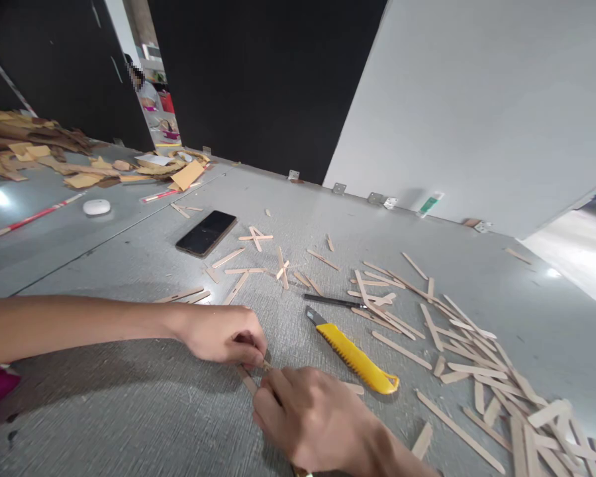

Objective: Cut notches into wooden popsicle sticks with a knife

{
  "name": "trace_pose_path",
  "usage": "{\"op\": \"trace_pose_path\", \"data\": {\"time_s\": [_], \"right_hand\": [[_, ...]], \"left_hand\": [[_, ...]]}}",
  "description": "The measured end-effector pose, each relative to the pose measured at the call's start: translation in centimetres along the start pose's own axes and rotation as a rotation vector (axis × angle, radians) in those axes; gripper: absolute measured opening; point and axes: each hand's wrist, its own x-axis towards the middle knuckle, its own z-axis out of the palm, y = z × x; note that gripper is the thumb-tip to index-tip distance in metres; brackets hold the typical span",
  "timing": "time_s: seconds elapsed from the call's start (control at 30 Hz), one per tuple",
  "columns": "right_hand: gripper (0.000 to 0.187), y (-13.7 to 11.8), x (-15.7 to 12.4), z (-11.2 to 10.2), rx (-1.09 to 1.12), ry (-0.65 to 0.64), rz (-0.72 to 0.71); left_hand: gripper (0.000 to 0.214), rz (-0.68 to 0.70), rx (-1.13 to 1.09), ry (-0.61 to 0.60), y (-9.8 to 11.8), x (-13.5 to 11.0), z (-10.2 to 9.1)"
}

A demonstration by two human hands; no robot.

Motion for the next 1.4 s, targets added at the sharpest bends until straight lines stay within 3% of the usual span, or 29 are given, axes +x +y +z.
{"op": "trace_pose_path", "data": {"time_s": [0.33,0.5,0.63,0.73,0.93,1.07,1.17,1.4], "right_hand": [[0.038,-1.2,0.4,0.3,-0.186,0.019,-0.06],[0.049,-0.5,0.3,0.4,-0.115,0.034,0.022],[0.05,-0.1,0.1,0.1,-0.044,0.041,0.004],[0.045,-0.2,0.0,-0.2,-0.04,0.027,-0.025],[0.024,-1.2,0.0,0.1,-0.254,-0.042,-0.096],[0.027,-1.6,0.2,0.0,-0.319,-0.083,-0.134],[0.029,-1.3,0.5,-0.3,-0.284,-0.007,-0.055],[0.026,-0.5,-0.3,-0.6,-0.004,0.331,0.181]], "left_hand": [[0.021,-0.024,-0.004,0.01,-0.1,0.2,0.0],[0.021,-0.004,0.015,0.012,-0.4,0.2,-0.2],[0.023,0.002,0.048,0.018,-0.2,0.0,-0.2],[0.024,-0.007,0.049,0.016,0.0,-0.1,-0.3],[0.022,-0.027,0.023,0.012,0.0,-0.1,-0.2],[0.022,-0.017,0.009,0.015,0.0,-0.1,-0.1],[0.023,-0.001,0.006,0.07,0.2,-0.2,0.0],[0.027,0.01,-0.041,0.274,2.2,-0.7,1.0]]}}
